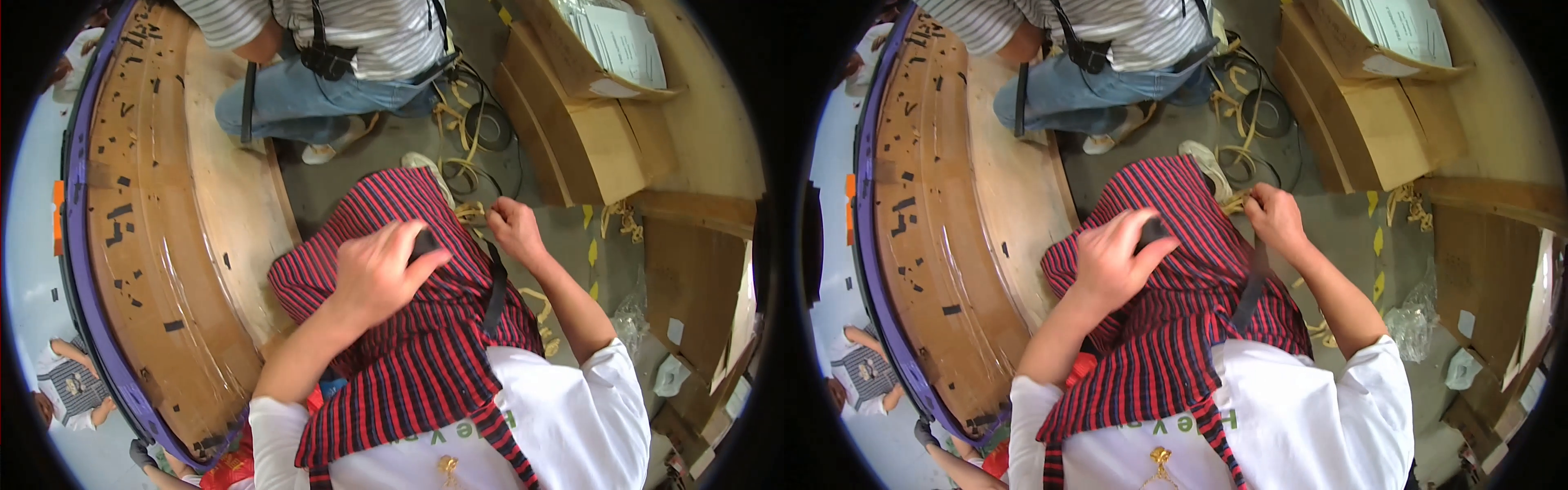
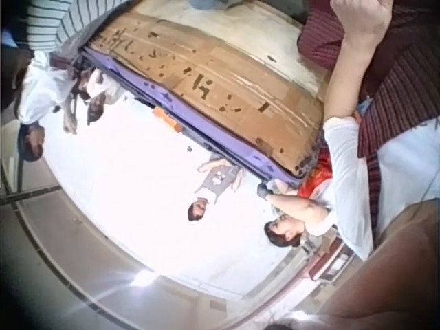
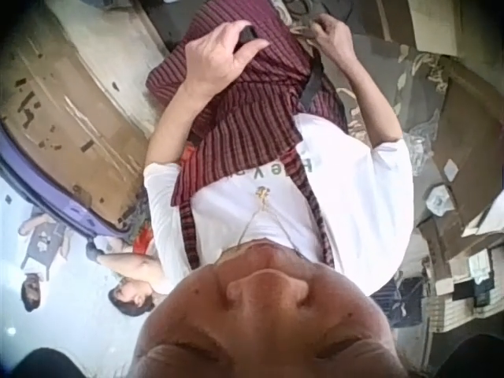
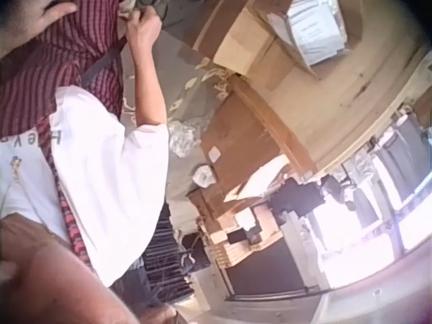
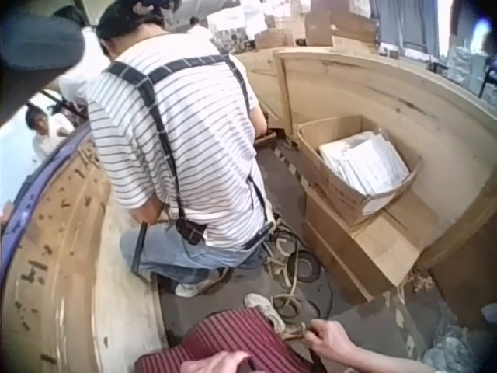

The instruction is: Applying adhesive tape to long plastic profiles in a factory setting.

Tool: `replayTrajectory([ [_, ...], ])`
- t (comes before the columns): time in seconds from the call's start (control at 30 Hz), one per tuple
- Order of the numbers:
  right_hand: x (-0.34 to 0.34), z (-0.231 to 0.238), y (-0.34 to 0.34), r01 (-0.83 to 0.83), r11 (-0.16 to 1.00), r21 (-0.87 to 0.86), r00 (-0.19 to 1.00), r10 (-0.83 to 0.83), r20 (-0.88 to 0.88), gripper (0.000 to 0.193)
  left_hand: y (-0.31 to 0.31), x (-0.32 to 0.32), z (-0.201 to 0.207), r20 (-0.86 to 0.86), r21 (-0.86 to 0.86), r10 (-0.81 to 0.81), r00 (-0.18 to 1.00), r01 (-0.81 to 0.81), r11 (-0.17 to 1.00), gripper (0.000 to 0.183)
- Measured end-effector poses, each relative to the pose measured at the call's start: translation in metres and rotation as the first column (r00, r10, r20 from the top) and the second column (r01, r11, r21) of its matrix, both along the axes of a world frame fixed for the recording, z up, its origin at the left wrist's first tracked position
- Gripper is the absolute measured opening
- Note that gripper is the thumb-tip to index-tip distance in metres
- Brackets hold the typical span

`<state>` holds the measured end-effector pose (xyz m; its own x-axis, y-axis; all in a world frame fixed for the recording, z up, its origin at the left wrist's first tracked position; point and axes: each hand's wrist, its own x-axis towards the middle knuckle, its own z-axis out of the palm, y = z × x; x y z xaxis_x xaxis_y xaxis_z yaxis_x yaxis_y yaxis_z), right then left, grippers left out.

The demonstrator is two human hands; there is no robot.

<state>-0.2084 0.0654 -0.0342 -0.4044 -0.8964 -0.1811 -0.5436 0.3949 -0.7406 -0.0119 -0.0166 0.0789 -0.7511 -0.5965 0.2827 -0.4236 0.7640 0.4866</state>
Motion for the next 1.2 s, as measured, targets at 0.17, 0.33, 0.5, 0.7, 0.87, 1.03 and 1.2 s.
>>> replayTrajectory([
  [0.17,-0.022,-0.004,0.022,0.107,0.993,0.041,0.818,-0.112,0.564,0.011,0.010,-0.040,-0.065,0.134,-0.043,-0.072,0.988,0.079,0.996,0.032],
  [0.33,-0.009,0.009,0.021,0.116,0.991,-0.062,0.672,-0.033,0.740,0.018,0.007,-0.050,-0.090,0.183,0.069,-0.086,0.979,0.074,0.995,0.035],
  [0.5,0.003,0.011,0.013,0.082,0.985,-0.149,0.552,0.080,0.830,0.032,0.004,-0.035,-0.085,0.166,0.090,-0.011,0.986,-0.004,0.996,0.038],
  [0.7,0.013,0.009,-0.003,0.006,0.992,-0.124,0.628,0.093,0.773,0.028,0.007,-0.028,-0.091,0.095,0.125,-0.002,0.995,-0.009,0.992,0.024],
  [0.87,0.014,-0.001,-0.012,-0.072,0.980,-0.186,0.610,0.191,0.769,0.030,-0.002,-0.026,-0.096,0.084,0.225,-0.034,0.996,0.015,0.974,0.022],
  [1.03,0.007,-0.011,-0.015,-0.133,0.951,-0.280,0.513,0.308,0.801,0.035,-0.003,-0.023,-0.098,0.062,0.239,-0.039,0.997,0.023,0.971,0.021],
  [1.2,-0.002,-0.017,-0.019,-0.212,0.932,-0.293,0.466,0.360,0.808,0.041,0.001,-0.024,-0.100,0.057,0.220,0.000,0.998,-0.013,0.975,0.020],
])
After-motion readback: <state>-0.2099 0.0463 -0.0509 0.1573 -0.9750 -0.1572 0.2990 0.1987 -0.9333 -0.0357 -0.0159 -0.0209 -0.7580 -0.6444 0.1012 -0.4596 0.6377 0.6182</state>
